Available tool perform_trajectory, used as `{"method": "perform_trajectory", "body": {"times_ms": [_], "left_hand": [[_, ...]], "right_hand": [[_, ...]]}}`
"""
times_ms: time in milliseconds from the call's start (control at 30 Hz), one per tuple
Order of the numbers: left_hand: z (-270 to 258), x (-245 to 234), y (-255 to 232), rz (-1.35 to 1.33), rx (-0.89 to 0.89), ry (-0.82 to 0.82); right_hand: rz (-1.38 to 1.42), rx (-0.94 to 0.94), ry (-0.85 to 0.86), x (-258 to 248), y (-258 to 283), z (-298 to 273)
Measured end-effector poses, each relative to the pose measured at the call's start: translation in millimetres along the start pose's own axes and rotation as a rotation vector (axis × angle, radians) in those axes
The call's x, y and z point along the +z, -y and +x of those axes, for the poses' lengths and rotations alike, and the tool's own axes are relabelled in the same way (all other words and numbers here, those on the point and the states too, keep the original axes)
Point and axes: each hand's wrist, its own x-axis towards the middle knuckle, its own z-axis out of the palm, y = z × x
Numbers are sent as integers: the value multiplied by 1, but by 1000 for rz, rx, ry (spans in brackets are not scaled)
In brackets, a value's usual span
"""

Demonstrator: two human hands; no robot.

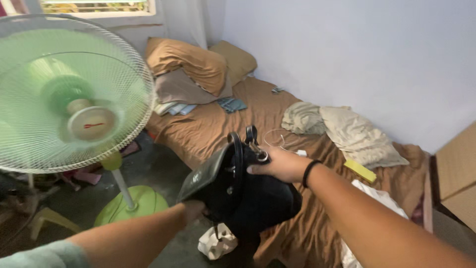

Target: The person sorts several bags by hand, picking them up from a desk and floor area and hanging them one by one onto a white bag rack.

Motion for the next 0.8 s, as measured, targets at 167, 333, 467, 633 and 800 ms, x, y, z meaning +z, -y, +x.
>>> {"method": "perform_trajectory", "body": {"times_ms": [167,333,467,633,800], "left_hand": [[33,16,-40,122,169,33],[-13,24,-117,49,240,-25],[-60,29,-195,76,312,-146],[-29,15,-257,-217,449,-129],[16,-18,-283,-14,450,-223]], "right_hand": [[78,-34,-19,-22,-30,-1],[176,-77,-137,-42,-49,10],[299,-171,-198,-65,-56,33],[273,-90,-312,-98,-53,67],[218,-192,-432,-136,-37,100]]}}
